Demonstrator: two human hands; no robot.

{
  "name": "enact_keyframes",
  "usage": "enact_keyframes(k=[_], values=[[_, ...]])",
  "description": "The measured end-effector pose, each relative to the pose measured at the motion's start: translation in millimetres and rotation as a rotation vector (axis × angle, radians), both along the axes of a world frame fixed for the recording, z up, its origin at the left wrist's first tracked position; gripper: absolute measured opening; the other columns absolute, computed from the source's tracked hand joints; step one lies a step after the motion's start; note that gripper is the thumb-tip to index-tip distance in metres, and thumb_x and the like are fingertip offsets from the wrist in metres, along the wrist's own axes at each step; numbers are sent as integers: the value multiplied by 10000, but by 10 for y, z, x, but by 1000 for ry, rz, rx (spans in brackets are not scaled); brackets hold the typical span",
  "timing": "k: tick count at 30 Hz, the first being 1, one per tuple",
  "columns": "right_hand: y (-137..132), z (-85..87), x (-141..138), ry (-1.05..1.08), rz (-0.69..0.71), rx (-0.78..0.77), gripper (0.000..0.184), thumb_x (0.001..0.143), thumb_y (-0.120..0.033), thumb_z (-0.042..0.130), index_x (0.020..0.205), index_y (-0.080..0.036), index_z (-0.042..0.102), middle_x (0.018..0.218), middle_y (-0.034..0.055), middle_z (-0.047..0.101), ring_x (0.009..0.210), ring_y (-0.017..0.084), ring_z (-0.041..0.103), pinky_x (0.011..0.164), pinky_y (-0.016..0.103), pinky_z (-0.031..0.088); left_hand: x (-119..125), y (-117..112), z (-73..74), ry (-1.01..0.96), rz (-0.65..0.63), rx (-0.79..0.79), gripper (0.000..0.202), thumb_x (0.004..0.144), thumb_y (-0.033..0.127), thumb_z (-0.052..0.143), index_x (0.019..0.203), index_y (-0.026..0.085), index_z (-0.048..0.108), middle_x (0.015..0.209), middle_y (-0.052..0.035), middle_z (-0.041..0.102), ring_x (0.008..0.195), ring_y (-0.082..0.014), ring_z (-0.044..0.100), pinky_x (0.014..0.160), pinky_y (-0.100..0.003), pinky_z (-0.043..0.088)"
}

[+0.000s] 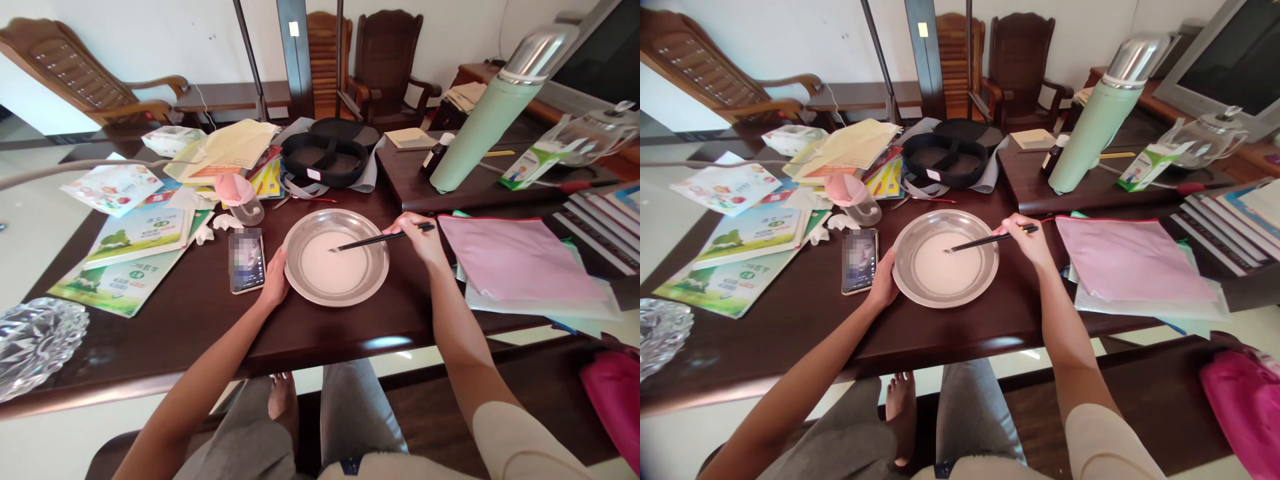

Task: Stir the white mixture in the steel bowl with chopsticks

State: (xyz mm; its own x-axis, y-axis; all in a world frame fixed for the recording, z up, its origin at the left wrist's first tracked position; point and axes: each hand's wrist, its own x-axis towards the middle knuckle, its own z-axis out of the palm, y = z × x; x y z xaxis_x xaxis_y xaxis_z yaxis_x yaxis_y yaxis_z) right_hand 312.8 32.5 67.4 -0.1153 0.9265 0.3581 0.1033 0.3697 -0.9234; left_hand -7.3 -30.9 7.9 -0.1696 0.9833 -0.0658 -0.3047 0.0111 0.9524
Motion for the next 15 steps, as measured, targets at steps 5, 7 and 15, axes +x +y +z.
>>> enact_keyframes(k=[5, 7, 15], values=[[5, -24, 42, 70, 27, -7, 467, 896, -590, 689, 571, -256, 680, 592, 21, 712, 606, 203, 693, 692, 367, 570, -4, 1, -5, 3, 9, -6, 445, 820, 529, 742, 1121, 201, 742, 1257, -69, 767, 1286, -338, 648, 1098, -434, 526], [-15, -2, -16, 2, 136, -33, 442, 872, -606, 709, 607, -253, 713, 634, 30, 736, 650, 210, 715, 714, 366, 582, -6, -1, -13, 0, 5, -10, 437, 828, 524, 738, 1126, 203, 741, 1256, -73, 767, 1285, -340, 648, 1091, -435, 532], [8, -7, 23, 65, -32, -7, 452, 863, -607, 721, 590, -248, 686, 611, 16, 718, 621, 207, 714, 707, 371, 581, -9, -3, -24, -4, 1, -8, 452, 830, 540, 735, 1130, 201, 735, 1240, -79, 770, 1317, -345, 627, 1088, -442, 537]])
